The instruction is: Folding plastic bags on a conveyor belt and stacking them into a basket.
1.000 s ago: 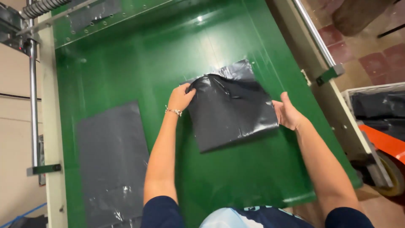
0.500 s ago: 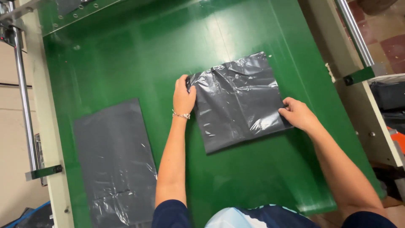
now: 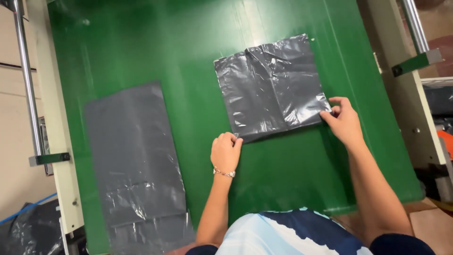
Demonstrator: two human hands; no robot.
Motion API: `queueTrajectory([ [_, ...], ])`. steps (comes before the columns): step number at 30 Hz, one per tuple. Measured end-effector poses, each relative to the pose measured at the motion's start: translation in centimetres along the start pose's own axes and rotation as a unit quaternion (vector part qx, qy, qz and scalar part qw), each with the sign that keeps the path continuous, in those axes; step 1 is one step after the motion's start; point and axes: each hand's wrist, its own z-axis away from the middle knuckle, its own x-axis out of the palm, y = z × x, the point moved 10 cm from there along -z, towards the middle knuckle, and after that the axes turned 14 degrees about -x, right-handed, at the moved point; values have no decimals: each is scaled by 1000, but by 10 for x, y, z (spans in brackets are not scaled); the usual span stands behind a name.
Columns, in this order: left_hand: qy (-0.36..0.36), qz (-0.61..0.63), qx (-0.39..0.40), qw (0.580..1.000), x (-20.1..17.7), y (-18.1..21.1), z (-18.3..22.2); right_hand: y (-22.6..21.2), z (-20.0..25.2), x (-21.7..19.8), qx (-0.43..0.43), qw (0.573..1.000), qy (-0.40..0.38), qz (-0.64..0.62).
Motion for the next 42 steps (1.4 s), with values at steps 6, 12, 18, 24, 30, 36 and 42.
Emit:
queueTrajectory([
  [6,59,23,80,995,-7,0,16,14,13,0,4,1000,18,-2],
  [12,28,26,36,999,-29,15,27,4,17,5,-27,997,26,67],
  [18,48,22,81,995,1,-3,18,7,26,3,-26,998,32,47],
  [24,144,-121,91,978,-26,20,18,-4,14,0,-82,984,28,159],
  [30,135,-16,382,914,-7,168,17,-103,-93,-14,-216,917,161,294],
  [36,66,-33,383,921,51,167,7,-26,-196,46,81,979,50,181],
  [42,178,107,420,884,57,145,-1,-20,-212,51,38,993,47,102],
])
